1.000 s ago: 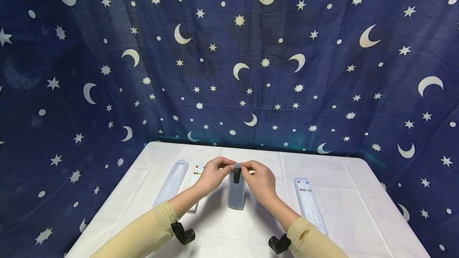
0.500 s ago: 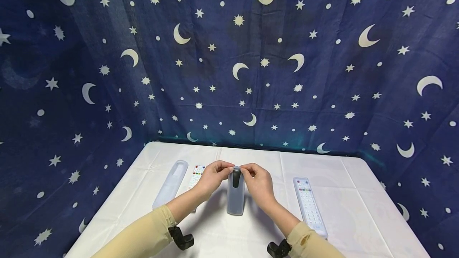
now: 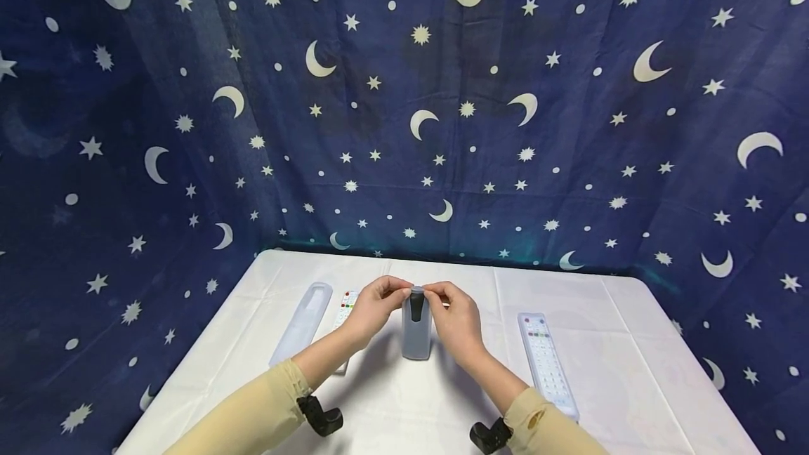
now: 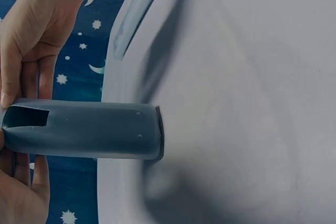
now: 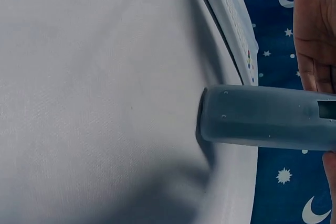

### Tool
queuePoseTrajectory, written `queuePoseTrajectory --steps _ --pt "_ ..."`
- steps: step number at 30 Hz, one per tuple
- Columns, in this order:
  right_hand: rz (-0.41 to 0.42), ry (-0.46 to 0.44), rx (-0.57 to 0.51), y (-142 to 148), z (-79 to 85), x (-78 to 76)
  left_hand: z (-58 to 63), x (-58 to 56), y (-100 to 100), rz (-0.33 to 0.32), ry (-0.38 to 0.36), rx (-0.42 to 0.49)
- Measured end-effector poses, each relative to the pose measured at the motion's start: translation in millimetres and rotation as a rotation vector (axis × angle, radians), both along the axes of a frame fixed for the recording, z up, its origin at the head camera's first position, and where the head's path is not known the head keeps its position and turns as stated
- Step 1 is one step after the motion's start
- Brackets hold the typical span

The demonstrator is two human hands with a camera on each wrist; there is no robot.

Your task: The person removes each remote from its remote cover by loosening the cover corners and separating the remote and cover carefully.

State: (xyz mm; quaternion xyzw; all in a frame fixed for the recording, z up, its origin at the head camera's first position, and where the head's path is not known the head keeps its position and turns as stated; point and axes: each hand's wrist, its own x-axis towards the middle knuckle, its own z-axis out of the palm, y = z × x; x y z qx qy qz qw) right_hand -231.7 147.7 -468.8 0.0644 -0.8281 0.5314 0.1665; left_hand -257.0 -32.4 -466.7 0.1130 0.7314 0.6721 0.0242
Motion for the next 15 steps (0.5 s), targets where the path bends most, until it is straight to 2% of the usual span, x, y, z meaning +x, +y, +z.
queuePoseTrajectory --steps 7,15 --pt "0.021 -0.036 -0.116 -1.3 1.0 6.4 4.7 6.7 0.5 -0.009 -0.060 0.076" --pt "0.027 -0.083 -0.196 -4.8 -2.6 8.4 0.4 7.3 0.6 -0.019 -0.184 0.196"
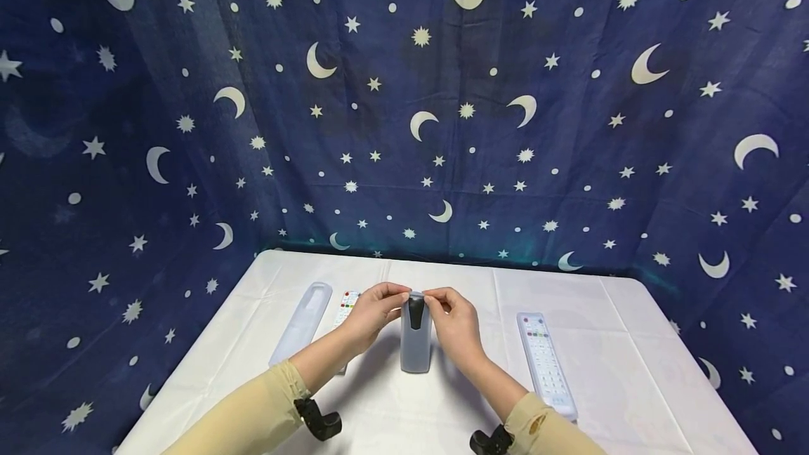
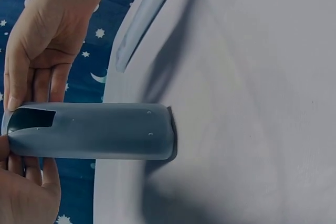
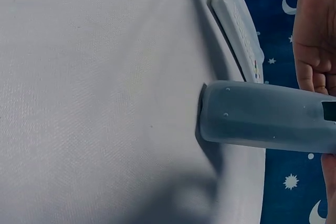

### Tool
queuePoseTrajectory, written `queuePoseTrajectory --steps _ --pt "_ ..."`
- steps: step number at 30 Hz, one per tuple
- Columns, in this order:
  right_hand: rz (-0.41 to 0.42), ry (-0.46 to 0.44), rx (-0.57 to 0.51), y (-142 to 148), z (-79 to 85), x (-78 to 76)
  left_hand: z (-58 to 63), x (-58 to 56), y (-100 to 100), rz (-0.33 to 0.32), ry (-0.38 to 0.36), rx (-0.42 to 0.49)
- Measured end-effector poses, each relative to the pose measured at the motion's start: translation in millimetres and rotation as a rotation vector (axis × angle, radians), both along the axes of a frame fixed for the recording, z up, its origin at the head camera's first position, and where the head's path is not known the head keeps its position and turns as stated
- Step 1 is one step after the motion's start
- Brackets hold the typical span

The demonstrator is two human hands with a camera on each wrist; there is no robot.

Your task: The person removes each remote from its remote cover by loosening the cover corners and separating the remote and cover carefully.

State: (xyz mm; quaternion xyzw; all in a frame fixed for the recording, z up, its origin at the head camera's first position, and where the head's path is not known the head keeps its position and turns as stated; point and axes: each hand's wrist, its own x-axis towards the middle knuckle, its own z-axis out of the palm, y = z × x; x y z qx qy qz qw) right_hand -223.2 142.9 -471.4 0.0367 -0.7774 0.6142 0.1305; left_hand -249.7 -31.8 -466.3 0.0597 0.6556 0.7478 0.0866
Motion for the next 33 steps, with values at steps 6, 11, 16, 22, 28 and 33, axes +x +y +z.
queuePoseTrajectory --steps 6,11,16,22,28,33 --pt "-0.003 -0.019 -0.017 -2 -1.3 -1.2 -4.5 -2.7 -2 -0.011 -0.061 0.046" --pt "-0.008 -0.030 -0.016 -1 -2.8 -3.9 -6.4 -0.6 -1 -0.002 -0.029 0.014" --pt "0.000 0.005 -0.022 0 -5.9 -6.9 -11.2 2.5 1 -0.014 0.051 -0.087" --pt "0.009 0.023 -0.039 3 -7.2 -8.7 -20.3 9.3 1 -0.095 0.100 -0.315" --pt "-0.016 0.019 -0.039 5 -7.4 -9.2 -25.6 13.6 -1 -0.195 0.113 -0.423" --pt "-0.032 -0.021 -0.022 6 -6.2 -8.9 -34.7 16.7 -4 -0.224 0.106 -0.453"
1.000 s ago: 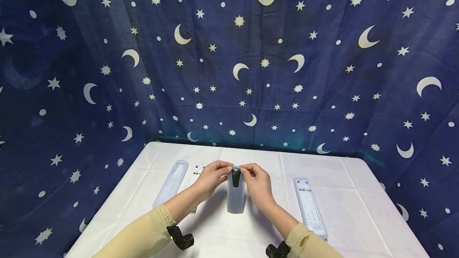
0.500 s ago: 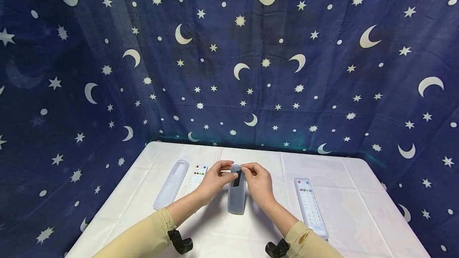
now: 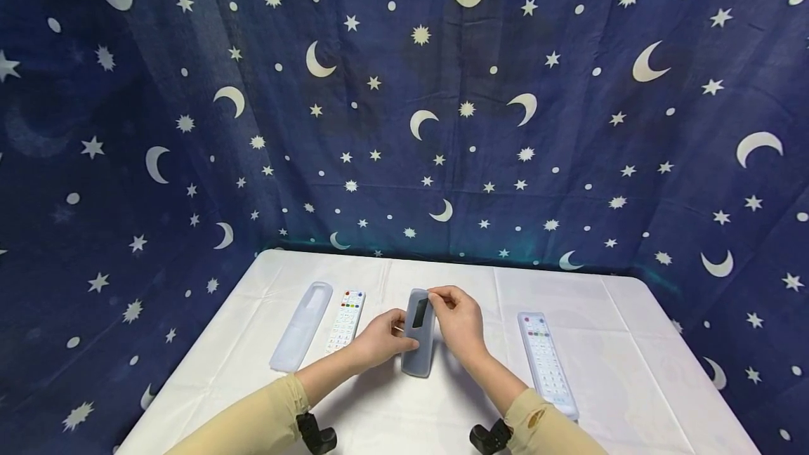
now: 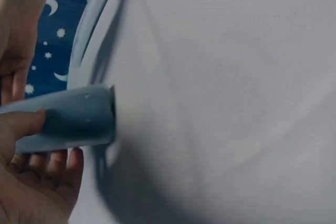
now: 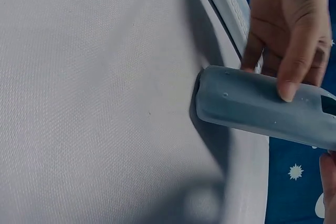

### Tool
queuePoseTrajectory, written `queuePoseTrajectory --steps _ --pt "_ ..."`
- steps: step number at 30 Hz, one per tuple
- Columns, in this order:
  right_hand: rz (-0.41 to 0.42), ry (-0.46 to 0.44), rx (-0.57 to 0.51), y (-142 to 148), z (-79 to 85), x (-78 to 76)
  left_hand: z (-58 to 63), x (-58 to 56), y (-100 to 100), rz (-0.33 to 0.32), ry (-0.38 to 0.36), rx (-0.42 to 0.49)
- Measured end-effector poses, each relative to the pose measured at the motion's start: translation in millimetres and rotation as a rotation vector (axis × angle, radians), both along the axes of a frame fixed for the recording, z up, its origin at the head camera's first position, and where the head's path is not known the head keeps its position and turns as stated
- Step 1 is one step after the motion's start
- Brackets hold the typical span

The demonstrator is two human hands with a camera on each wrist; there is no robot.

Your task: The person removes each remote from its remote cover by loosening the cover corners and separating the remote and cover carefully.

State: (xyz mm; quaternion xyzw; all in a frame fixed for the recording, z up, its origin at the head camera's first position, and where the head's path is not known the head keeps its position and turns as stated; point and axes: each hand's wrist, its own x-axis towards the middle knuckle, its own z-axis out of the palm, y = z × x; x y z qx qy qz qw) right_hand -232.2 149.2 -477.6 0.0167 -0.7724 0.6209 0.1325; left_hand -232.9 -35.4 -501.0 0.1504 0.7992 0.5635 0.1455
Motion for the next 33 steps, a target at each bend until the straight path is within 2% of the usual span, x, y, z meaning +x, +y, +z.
queuePoseTrajectory --steps 3,8,13,16,20,26,29,33 --pt "0.010 -0.038 0.023 2 4.5 0.1 -4.5 0.6 -3 -0.004 0.007 0.031" --pt "0.063 -0.114 0.022 7 15.4 -3.8 -7.1 -1.6 -6 -0.052 0.051 0.048" --pt "0.133 -0.257 -0.038 15 20.7 -13.5 -9.5 -3.3 -9 -0.079 0.092 0.020" --pt "0.160 -0.341 -0.066 19 19.6 -18.3 -10.7 -3.1 -10 -0.088 0.103 0.010" --pt "0.217 -0.396 -0.146 23 11.8 -22.8 -10.1 -1.6 -10 -0.101 0.114 0.005" --pt "0.360 -0.455 -0.286 28 -1.7 -26.8 -9.7 -2.6 -11 -0.127 0.147 -0.021" --pt "0.424 -0.469 -0.299 32 -3.4 -29.7 -9.8 -4.8 -11 -0.142 0.165 -0.041" --pt "0.462 -0.479 -0.288 35 -2.4 -34.5 -10.9 -6.9 -10 -0.144 0.161 -0.041"
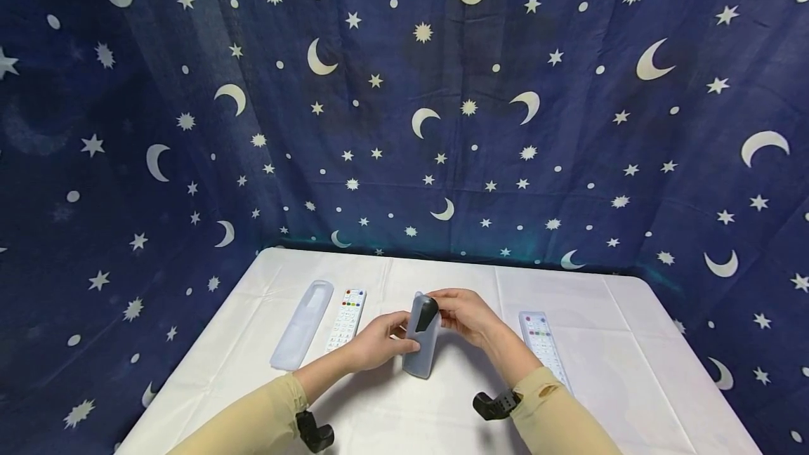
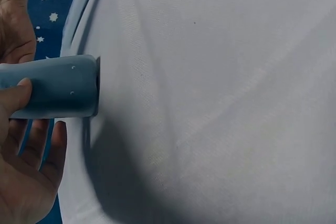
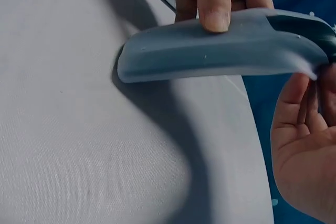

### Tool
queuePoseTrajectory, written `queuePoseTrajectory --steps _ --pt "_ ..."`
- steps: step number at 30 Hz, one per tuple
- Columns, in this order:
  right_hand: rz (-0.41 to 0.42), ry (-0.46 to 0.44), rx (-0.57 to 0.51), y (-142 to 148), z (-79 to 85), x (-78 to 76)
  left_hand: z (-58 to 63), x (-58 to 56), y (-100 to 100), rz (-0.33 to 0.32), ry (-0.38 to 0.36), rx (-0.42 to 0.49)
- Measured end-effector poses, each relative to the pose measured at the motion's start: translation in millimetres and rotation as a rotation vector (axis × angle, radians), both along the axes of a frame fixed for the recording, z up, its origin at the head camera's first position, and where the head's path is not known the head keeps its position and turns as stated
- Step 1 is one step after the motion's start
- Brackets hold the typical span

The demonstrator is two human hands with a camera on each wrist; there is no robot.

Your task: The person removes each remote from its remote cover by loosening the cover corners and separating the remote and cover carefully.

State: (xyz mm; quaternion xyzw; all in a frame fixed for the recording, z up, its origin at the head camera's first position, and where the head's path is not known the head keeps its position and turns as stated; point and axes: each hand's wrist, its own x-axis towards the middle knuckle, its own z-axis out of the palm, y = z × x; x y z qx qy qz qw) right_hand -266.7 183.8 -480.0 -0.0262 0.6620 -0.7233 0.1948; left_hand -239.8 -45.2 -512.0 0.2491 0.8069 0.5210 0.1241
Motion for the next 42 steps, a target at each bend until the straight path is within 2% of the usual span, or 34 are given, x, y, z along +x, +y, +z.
queuePoseTrajectory --steps 6,9,14,20,24,26,31,33,36,39,42 --pt "0.011 -0.075 -0.090 4 -4.7 -3.3 -0.9 0.4 1 0.024 -0.029 0.024" --pt "0.004 -0.061 -0.121 3 -7.1 0.6 -1.4 1.4 2 0.044 -0.044 0.028" --pt "-0.036 0.056 -0.048 -4 -9.6 12.4 -1.9 3.0 3 0.094 -0.049 0.044" --pt "0.001 0.206 0.105 -12 -11.7 22.4 0.2 1.2 1 0.117 -0.055 0.021" --pt "-0.004 0.238 0.140 -13 -13.5 22.4 10.8 -3.3 -5 0.069 -0.104 -0.006" --pt "-0.012 0.238 0.138 -13 -14.7 22.1 20.1 -7.0 -8 0.081 -0.135 0.014" --pt "-0.049 0.248 0.128 -12 -16.8 22.7 44.0 -23.6 -5 0.223 -0.191 0.155" --pt "-0.054 0.254 0.126 -13 -16.9 24.0 51.0 -29.5 -1 0.256 -0.209 0.178" --pt "-0.041 0.253 0.117 -14 -17.3 25.7 56.2 -34.3 4 0.269 -0.249 0.159" --pt "-0.021 0.251 0.104 -15 -17.6 26.8 57.1 -34.5 7 0.279 -0.278 0.142" --pt "-0.002 0.257 0.136 -14 -18.3 28.4 57.2 -33.8 10 0.288 -0.290 0.146"
